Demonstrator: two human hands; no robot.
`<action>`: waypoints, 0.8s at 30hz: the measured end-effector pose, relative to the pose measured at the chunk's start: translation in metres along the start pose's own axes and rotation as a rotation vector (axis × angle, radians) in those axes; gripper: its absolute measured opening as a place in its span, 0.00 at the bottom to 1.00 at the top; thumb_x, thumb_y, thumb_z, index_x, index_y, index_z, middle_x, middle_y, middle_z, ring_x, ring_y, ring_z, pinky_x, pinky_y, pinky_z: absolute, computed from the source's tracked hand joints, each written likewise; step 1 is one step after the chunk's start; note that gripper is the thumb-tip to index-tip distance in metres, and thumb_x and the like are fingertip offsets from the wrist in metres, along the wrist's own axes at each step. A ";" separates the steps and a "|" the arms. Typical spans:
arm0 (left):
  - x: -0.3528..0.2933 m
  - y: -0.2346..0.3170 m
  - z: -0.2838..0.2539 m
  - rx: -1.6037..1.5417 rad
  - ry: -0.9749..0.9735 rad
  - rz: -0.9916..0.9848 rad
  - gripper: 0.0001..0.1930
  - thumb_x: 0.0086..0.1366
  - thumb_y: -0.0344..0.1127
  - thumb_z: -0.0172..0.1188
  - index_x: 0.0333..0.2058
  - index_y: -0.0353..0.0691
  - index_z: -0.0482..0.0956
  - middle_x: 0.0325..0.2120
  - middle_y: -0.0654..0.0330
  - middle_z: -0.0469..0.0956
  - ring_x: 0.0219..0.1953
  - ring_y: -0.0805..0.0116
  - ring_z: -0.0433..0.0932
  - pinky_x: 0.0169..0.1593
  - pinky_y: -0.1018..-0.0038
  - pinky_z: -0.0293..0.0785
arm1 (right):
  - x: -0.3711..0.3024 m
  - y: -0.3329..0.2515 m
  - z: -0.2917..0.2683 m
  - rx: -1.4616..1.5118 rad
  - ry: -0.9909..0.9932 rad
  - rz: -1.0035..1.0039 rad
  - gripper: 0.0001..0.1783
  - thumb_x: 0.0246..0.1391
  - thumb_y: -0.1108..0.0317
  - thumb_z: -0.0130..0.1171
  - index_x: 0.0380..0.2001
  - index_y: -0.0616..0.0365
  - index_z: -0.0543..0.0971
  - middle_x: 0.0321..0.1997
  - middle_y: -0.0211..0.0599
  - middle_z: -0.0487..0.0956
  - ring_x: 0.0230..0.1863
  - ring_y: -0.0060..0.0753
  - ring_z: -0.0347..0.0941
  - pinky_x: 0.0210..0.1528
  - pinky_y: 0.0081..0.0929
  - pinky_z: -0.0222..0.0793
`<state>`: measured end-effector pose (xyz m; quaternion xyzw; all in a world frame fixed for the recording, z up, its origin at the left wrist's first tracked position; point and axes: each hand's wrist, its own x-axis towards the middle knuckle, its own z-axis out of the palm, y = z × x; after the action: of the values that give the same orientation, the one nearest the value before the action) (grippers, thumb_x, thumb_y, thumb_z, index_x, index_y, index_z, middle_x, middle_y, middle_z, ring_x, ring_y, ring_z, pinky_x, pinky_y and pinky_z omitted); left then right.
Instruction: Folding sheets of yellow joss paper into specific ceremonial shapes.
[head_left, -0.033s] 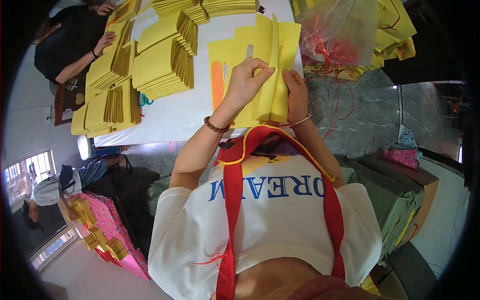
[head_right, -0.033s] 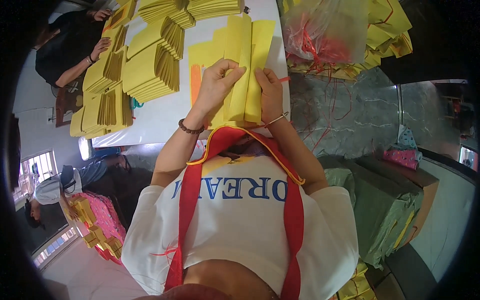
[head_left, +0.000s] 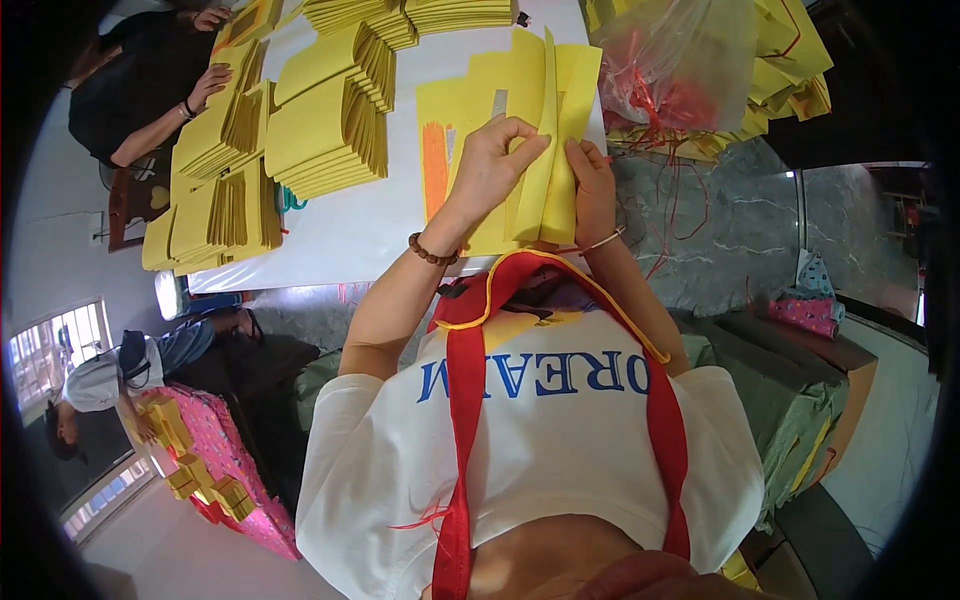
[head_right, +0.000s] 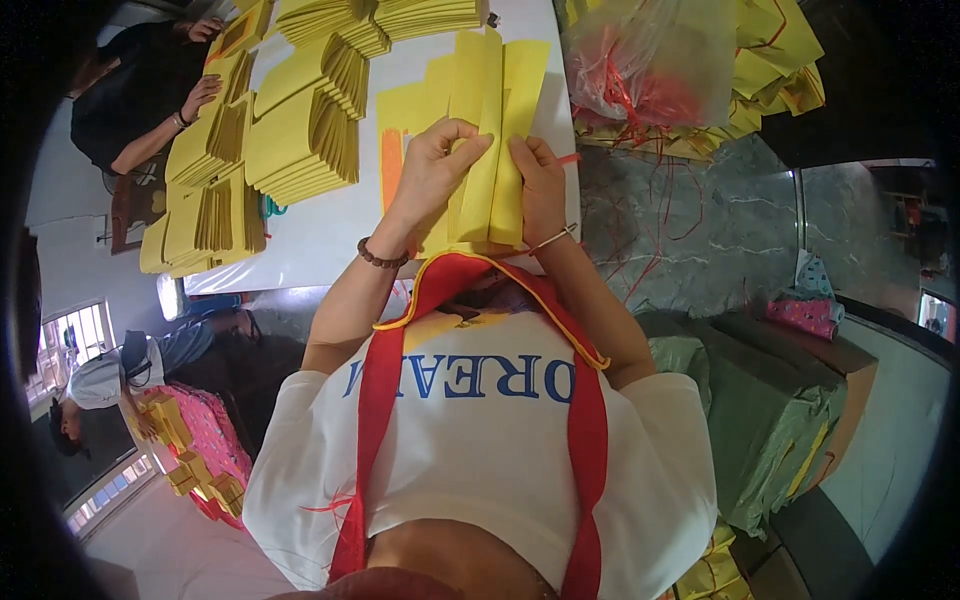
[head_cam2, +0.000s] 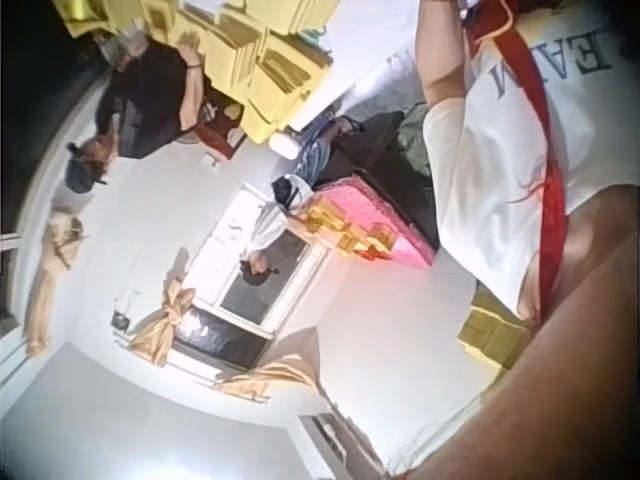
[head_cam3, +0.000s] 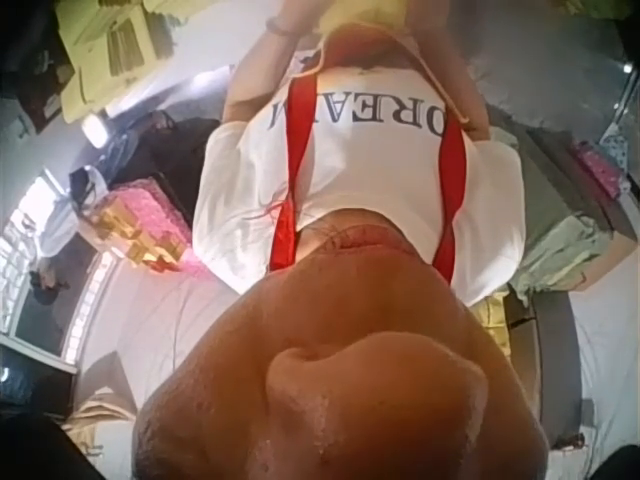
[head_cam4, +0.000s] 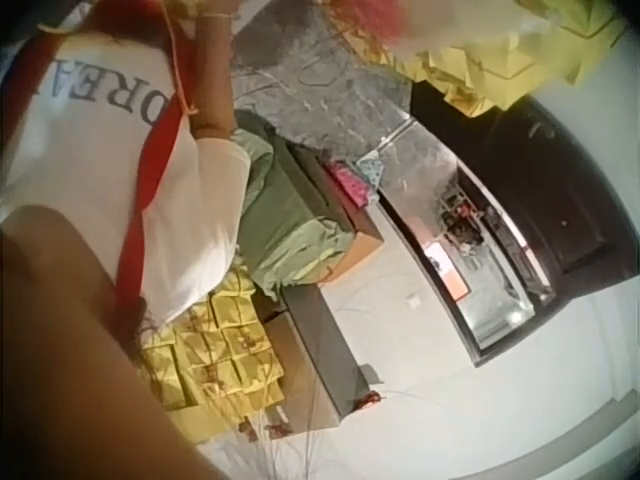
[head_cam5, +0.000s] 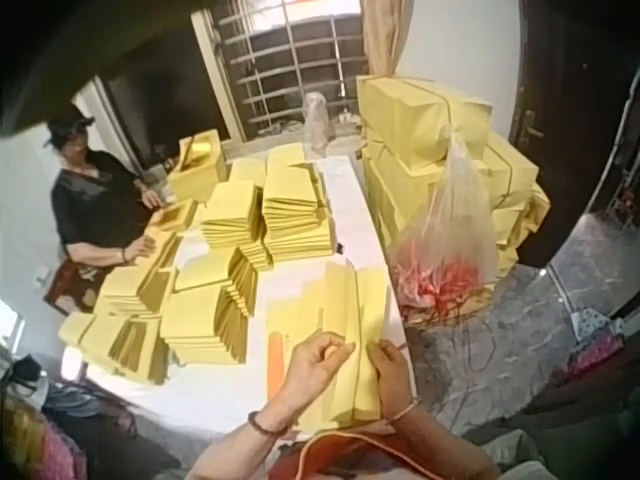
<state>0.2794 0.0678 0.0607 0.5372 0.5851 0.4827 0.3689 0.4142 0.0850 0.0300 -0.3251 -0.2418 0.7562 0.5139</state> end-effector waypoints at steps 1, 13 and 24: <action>0.000 0.000 0.000 -0.007 0.000 0.009 0.11 0.54 0.35 0.60 0.27 0.31 0.75 0.24 0.56 0.73 0.28 0.69 0.71 0.32 0.76 0.65 | 0.000 0.000 0.000 -0.025 0.012 -0.013 0.07 0.55 0.66 0.53 0.29 0.59 0.72 0.27 0.27 0.74 0.26 0.15 0.69 0.30 0.15 0.67; -0.001 -0.007 0.002 -0.070 0.007 -0.046 0.11 0.55 0.38 0.60 0.26 0.33 0.76 0.25 0.57 0.74 0.29 0.70 0.72 0.34 0.77 0.66 | 0.001 -0.003 0.003 -0.026 0.031 0.034 0.09 0.53 0.66 0.56 0.24 0.58 0.71 0.23 0.27 0.73 0.22 0.15 0.67 0.25 0.15 0.66; -0.003 0.000 0.004 -0.121 -0.010 -0.055 0.12 0.56 0.39 0.60 0.30 0.34 0.77 0.26 0.62 0.73 0.30 0.77 0.69 0.33 0.81 0.65 | 0.001 -0.005 0.008 -0.001 0.020 0.049 0.09 0.55 0.65 0.53 0.25 0.56 0.70 0.24 0.26 0.73 0.23 0.15 0.68 0.26 0.15 0.67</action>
<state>0.2832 0.0653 0.0598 0.5002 0.5674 0.5042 0.4167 0.4113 0.0877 0.0388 -0.3389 -0.2288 0.7651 0.4975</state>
